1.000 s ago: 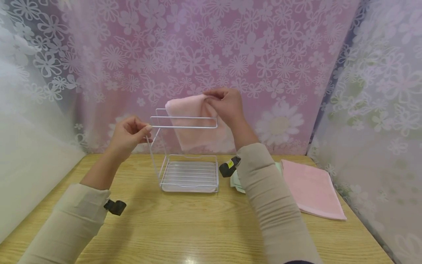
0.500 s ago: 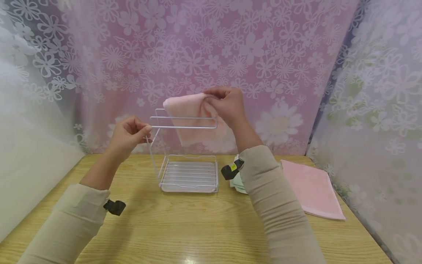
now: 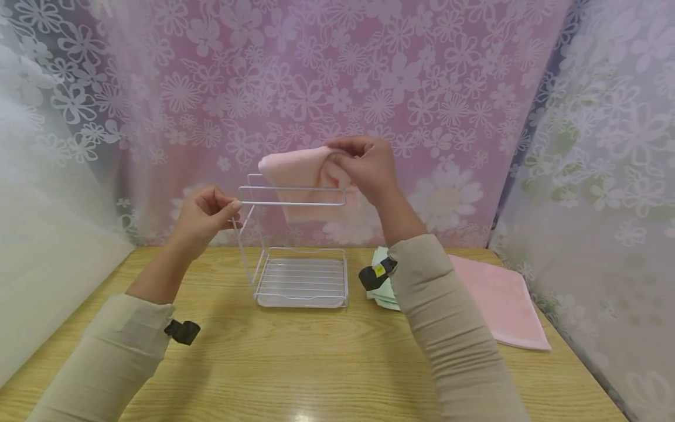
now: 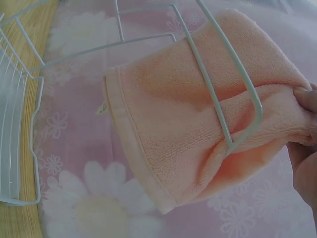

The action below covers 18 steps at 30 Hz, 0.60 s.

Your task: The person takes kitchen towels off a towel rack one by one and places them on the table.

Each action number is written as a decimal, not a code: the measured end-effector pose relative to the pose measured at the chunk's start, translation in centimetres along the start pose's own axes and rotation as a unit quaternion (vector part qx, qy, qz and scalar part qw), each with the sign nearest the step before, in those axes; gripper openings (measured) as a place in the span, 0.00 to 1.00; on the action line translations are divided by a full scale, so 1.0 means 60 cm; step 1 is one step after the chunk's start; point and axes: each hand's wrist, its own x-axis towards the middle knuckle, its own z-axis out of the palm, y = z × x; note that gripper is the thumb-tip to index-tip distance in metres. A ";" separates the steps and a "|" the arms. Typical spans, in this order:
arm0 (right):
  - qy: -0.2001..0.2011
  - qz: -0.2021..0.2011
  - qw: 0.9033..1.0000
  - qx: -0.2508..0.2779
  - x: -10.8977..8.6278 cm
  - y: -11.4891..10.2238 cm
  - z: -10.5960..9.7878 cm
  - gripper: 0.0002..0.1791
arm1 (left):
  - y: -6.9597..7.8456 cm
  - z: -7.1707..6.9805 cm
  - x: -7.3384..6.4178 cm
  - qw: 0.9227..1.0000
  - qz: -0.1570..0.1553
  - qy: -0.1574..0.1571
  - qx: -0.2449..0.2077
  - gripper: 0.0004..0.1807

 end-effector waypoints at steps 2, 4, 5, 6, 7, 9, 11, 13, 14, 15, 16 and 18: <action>-0.002 -0.003 1.000 -0.002 -0.002 -0.002 -0.002 0.06 | 0.000 0.000 0.000 1.000 0.000 -0.001 0.002 0.11; -0.003 -0.008 1.000 -0.005 -0.003 -0.004 -0.004 0.06 | 0.000 0.000 0.000 1.000 0.001 0.000 0.003 0.10; -0.003 -0.009 1.000 -0.006 -0.003 -0.004 -0.005 0.06 | -0.001 -0.001 0.000 1.000 0.001 0.000 0.003 0.10; -0.002 -0.011 1.000 -0.007 -0.003 -0.005 -0.006 0.06 | -0.001 -0.001 0.000 1.000 0.001 0.000 0.004 0.10; -0.001 -0.014 1.000 -0.010 -0.003 -0.005 -0.006 0.06 | 0.000 -0.001 0.000 1.000 0.001 0.001 0.004 0.10; 0.001 -0.016 1.000 -0.015 -0.003 -0.006 -0.009 0.06 | 0.000 0.000 0.000 1.000 0.001 0.001 0.003 0.10; 0.006 -0.017 1.000 -0.024 -0.003 -0.008 -0.011 0.06 | 0.000 0.000 0.000 1.000 0.000 0.000 0.002 0.10; 0.009 -0.019 1.000 -0.023 -0.004 -0.011 -0.013 0.06 | 0.000 0.000 0.000 1.000 -0.001 -0.001 0.001 0.10; 0.010 -0.020 1.000 -0.022 -0.004 -0.012 -0.015 0.06 | -0.001 0.000 0.001 1.000 -0.001 -0.001 0.002 0.10; 0.012 -0.024 0.999 -0.021 -0.004 -0.013 -0.016 0.06 | -0.001 0.000 0.001 1.000 -0.001 -0.001 0.002 0.10; 0.014 -0.028 0.999 -0.019 -0.004 -0.014 -0.018 0.06 | -0.001 0.000 0.001 1.000 -0.001 -0.001 0.003 0.10; 0.016 -0.039 0.999 -0.011 -0.004 -0.016 -0.021 0.06 | -0.001 0.000 0.001 1.000 -0.002 -0.001 0.005 0.10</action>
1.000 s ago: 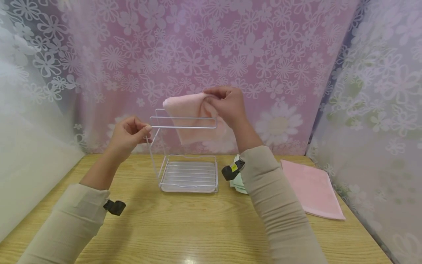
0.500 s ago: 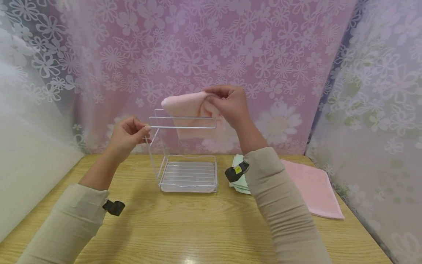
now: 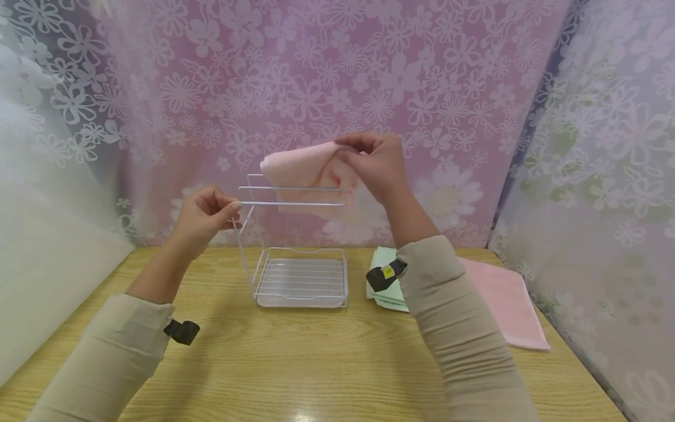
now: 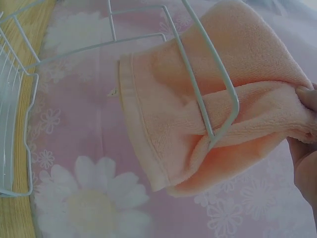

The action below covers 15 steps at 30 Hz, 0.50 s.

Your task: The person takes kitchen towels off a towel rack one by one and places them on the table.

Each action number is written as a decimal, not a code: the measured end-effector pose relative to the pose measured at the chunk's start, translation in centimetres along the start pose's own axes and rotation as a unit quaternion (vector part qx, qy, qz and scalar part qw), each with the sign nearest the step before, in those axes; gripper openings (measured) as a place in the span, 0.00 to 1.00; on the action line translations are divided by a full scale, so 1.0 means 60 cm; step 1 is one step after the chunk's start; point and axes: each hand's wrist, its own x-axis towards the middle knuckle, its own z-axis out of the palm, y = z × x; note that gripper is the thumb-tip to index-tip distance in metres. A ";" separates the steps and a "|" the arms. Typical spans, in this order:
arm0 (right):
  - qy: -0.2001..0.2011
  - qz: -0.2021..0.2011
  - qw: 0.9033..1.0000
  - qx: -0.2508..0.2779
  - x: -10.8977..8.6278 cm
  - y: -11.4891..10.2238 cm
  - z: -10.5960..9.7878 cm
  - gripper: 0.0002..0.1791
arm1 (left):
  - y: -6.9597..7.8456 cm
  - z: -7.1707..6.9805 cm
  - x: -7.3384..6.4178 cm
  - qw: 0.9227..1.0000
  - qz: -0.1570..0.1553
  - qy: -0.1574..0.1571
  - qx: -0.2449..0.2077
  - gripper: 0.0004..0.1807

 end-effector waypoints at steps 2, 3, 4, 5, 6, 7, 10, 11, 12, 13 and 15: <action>0.002 -0.012 1.000 -0.001 0.000 -0.001 -0.003 0.05 | 0.001 0.000 0.000 1.000 -0.001 0.000 0.001 0.10; 0.004 -0.018 1.000 -0.004 0.000 -0.001 -0.005 0.05 | 0.001 0.000 0.000 1.000 -0.002 0.001 0.000 0.10; 0.006 -0.021 1.000 -0.006 0.000 -0.002 -0.007 0.05 | 0.001 0.000 0.000 1.000 -0.003 0.000 0.000 0.10; 0.008 -0.024 1.000 -0.007 -0.001 -0.002 -0.008 0.05 | 0.001 0.000 0.000 1.000 -0.004 0.000 -0.001 0.10; 0.009 -0.027 1.000 -0.009 -0.001 -0.003 -0.010 0.05 | 0.001 0.000 -0.001 1.000 -0.004 0.000 -0.002 0.10; 0.011 -0.029 1.000 -0.004 -0.001 -0.004 -0.011 0.05 | 0.001 0.000 -0.001 1.000 -0.005 0.000 -0.003 0.10; 0.015 -0.034 0.999 0.027 -0.003 -0.005 -0.015 0.05 | 0.001 0.000 -0.001 1.000 -0.002 -0.002 -0.003 0.10; 0.017 -0.036 0.998 0.038 -0.003 -0.005 -0.016 0.06 | 0.000 0.000 -0.001 1.000 -0.001 -0.003 -0.002 0.11; 0.018 -0.036 0.998 0.049 -0.004 -0.005 -0.018 0.06 | 0.000 0.000 -0.001 1.000 0.000 -0.003 -0.002 0.11; 0.019 -0.036 0.997 0.059 -0.004 -0.005 -0.019 0.06 | 0.000 0.000 -0.001 1.000 0.001 -0.004 -0.001 0.11; 0.025 -0.037 0.997 0.064 -0.005 -0.005 -0.023 0.06 | 0.000 0.000 -0.001 1.000 0.002 -0.004 0.000 0.11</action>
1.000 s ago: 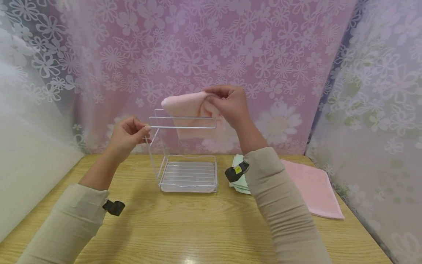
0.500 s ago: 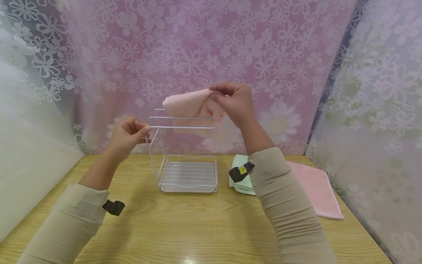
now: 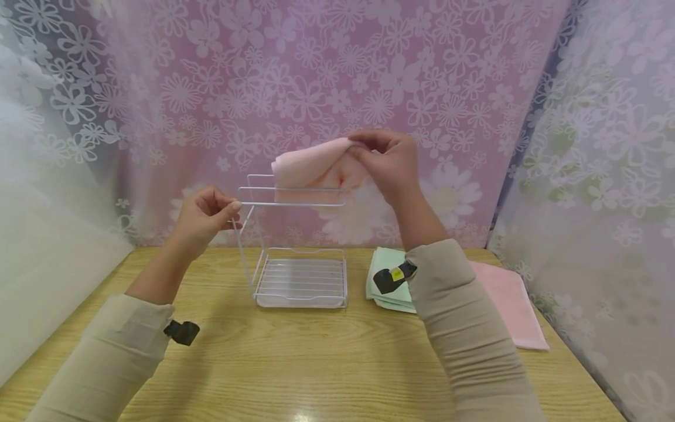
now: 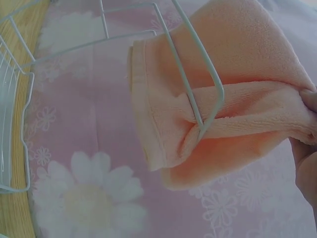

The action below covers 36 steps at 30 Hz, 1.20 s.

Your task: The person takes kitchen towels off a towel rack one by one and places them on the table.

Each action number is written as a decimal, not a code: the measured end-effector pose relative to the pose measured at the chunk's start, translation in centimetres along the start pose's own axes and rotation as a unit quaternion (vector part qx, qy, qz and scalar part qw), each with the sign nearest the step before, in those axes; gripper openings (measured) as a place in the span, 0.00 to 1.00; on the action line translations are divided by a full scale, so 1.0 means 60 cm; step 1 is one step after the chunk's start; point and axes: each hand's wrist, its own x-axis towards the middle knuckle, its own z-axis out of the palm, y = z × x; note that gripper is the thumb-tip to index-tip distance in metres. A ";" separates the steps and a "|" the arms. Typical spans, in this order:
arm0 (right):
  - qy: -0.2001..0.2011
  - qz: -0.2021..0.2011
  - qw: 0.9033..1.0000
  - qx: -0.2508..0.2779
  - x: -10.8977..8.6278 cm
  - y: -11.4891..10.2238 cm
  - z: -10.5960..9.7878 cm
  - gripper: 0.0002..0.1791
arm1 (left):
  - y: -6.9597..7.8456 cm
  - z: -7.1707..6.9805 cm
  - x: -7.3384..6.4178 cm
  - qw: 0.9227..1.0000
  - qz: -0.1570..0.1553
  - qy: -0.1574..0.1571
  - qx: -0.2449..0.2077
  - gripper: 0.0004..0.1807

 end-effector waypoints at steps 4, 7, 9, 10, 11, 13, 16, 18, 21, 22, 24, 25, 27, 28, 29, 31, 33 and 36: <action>0.015 0.000 1.000 0.008 0.001 0.002 -0.008 0.06 | 0.000 0.000 0.000 1.000 -0.002 0.001 -0.002 0.10; 0.026 0.001 0.999 0.033 0.002 0.003 -0.014 0.06 | 0.000 -0.001 0.000 1.000 -0.002 0.002 -0.004 0.10; 0.032 0.000 0.998 0.049 0.002 0.005 -0.019 0.07 | -0.001 -0.001 0.000 1.000 -0.001 0.001 -0.006 0.10; 0.034 0.000 0.998 0.059 0.003 0.005 -0.022 0.07 | -0.001 -0.001 0.000 1.000 0.000 0.000 -0.006 0.10; 0.037 -0.001 0.997 0.066 0.003 0.006 -0.024 0.07 | -0.001 -0.001 0.000 1.000 0.002 0.000 -0.007 0.10; 0.044 -0.003 0.996 0.073 0.004 0.007 -0.028 0.06 | -0.001 -0.002 -0.001 1.000 0.004 -0.001 -0.008 0.10; 0.057 -0.005 0.995 0.082 0.005 0.009 -0.034 0.06 | 0.000 -0.002 -0.001 1.000 0.005 -0.002 -0.008 0.09; 0.065 -0.001 0.994 0.086 0.005 0.010 -0.037 0.06 | 0.000 -0.002 -0.001 1.000 0.004 -0.001 -0.011 0.08; 0.078 0.001 0.993 0.091 0.005 0.011 -0.043 0.06 | 0.000 -0.002 -0.001 1.000 0.000 -0.001 -0.017 0.08; 0.084 0.003 0.992 0.093 0.005 0.012 -0.044 0.06 | 0.000 -0.002 0.000 1.000 -0.001 0.000 -0.018 0.08; 0.097 0.007 0.991 0.095 0.005 0.011 -0.049 0.06 | 0.000 -0.001 0.000 1.000 -0.003 0.001 -0.019 0.08; 0.104 0.009 0.990 0.096 0.005 0.010 -0.051 0.06 | 0.000 -0.001 0.001 1.000 -0.004 0.001 -0.019 0.08; 0.115 0.014 0.989 0.095 0.005 0.009 -0.055 0.06 | -0.001 -0.001 0.001 1.000 -0.005 0.001 -0.018 0.08; 0.120 0.015 0.988 0.095 0.005 0.009 -0.057 0.06 | -0.001 -0.001 0.001 1.000 -0.005 0.001 -0.017 0.08; 0.123 0.015 0.988 0.095 0.005 0.008 -0.059 0.07 | -0.001 -0.001 0.002 1.000 -0.005 0.001 -0.018 0.08; 0.129 0.012 0.987 0.099 0.005 0.008 -0.062 0.07 | -0.001 -0.001 0.002 1.000 -0.007 0.001 -0.019 0.08; 0.134 0.006 0.985 0.106 0.006 0.008 -0.065 0.07 | 0.000 -0.001 0.002 1.000 -0.008 0.002 -0.021 0.08; 0.145 0.004 0.982 0.119 0.007 0.008 -0.069 0.07 | 0.000 -0.001 0.003 1.000 -0.010 0.002 -0.022 0.08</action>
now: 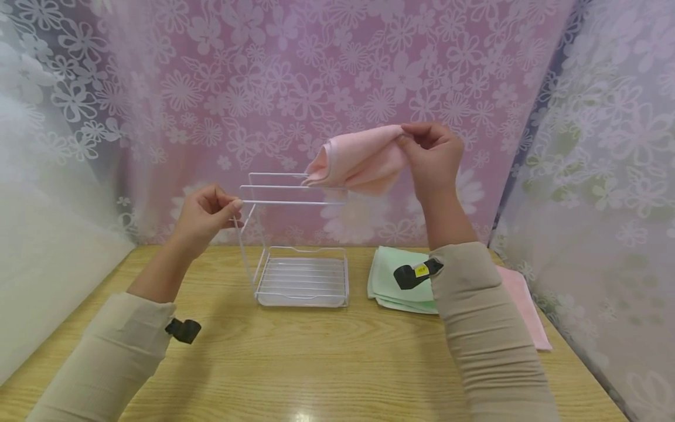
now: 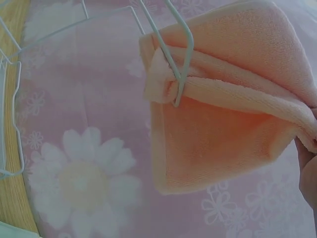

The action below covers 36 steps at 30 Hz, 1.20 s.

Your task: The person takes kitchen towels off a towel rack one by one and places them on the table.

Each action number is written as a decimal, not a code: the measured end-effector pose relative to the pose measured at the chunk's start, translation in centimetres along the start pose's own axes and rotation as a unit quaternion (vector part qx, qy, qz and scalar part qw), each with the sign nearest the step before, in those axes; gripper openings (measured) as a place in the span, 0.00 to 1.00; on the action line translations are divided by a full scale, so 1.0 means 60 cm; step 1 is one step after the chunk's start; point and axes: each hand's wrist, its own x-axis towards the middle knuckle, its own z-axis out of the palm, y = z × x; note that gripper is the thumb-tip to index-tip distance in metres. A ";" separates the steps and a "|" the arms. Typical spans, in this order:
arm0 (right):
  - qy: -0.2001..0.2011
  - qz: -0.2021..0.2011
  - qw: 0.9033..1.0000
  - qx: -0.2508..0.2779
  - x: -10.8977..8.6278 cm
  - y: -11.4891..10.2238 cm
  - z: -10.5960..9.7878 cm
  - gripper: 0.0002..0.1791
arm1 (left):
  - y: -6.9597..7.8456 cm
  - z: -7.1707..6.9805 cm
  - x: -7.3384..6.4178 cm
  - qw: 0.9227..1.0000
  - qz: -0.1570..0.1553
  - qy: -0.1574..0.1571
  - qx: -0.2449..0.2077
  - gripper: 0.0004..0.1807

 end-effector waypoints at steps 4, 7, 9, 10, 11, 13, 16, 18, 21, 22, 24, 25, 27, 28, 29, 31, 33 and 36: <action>0.018 -0.005 1.000 0.013 0.004 -0.001 -0.006 0.06 | 0.002 0.001 0.000 1.000 -0.002 0.000 0.004 0.08; 0.036 -0.007 0.999 0.014 0.007 -0.002 -0.011 0.07 | 0.003 0.002 0.001 1.000 -0.002 0.000 0.007 0.08; 0.051 -0.001 0.999 0.015 0.009 -0.004 -0.015 0.07 | 0.004 0.003 0.002 1.000 0.000 0.000 0.008 0.08; 0.058 0.003 0.998 0.015 0.010 -0.006 -0.016 0.07 | 0.003 0.003 0.002 1.000 0.001 -0.001 0.007 0.08; 0.065 0.010 0.998 0.017 0.012 -0.007 -0.018 0.07 | 0.003 0.003 0.003 1.000 0.002 -0.002 0.006 0.08; 0.080 0.015 0.996 0.026 0.014 -0.011 -0.020 0.07 | 0.003 0.003 0.003 1.000 0.003 -0.003 0.006 0.07; 0.097 0.022 0.993 0.060 0.017 -0.019 -0.023 0.07 | 0.003 0.004 0.003 1.000 0.005 -0.005 0.006 0.08; 0.099 0.022 0.991 0.082 0.018 -0.024 -0.025 0.08 | 0.003 0.003 0.003 1.000 0.005 -0.005 0.007 0.08; 0.099 0.021 0.990 0.097 0.019 -0.029 -0.030 0.09 | 0.002 0.002 0.003 1.000 0.004 -0.003 0.008 0.08; 0.100 0.018 0.990 0.100 0.020 -0.030 -0.032 0.09 | 0.001 0.002 0.003 1.000 0.004 -0.003 0.008 0.08; 0.105 0.018 0.988 0.111 0.022 -0.033 -0.039 0.09 | 0.001 0.002 0.004 1.000 0.002 -0.003 0.007 0.08; 0.109 0.019 0.987 0.119 0.022 -0.033 -0.043 0.09 | 0.001 0.002 0.004 1.000 0.002 -0.003 0.006 0.08; 0.116 0.030 0.984 0.133 0.024 -0.035 -0.052 0.10 | 0.001 0.001 0.003 1.000 0.001 -0.003 0.005 0.08; 0.120 0.035 0.983 0.133 0.025 -0.035 -0.056 0.10 | 0.001 0.001 0.003 1.000 0.001 -0.003 0.005 0.08; 0.123 0.042 0.983 0.131 0.025 -0.034 -0.061 0.10 | 0.001 0.001 0.003 1.000 0.001 -0.002 0.007 0.08; 0.128 0.053 0.983 0.119 0.024 -0.033 -0.068 0.10 | 0.001 0.000 0.002 1.000 0.001 -0.001 0.010 0.08; 0.131 0.056 0.985 0.102 0.020 -0.030 -0.074 0.10 | 0.001 -0.002 0.001 1.000 0.001 0.000 0.012 0.08; 0.132 0.055 0.986 0.084 0.013 -0.027 -0.083 0.09 | 0.001 -0.002 0.000 1.000 -0.002 0.001 0.013 0.08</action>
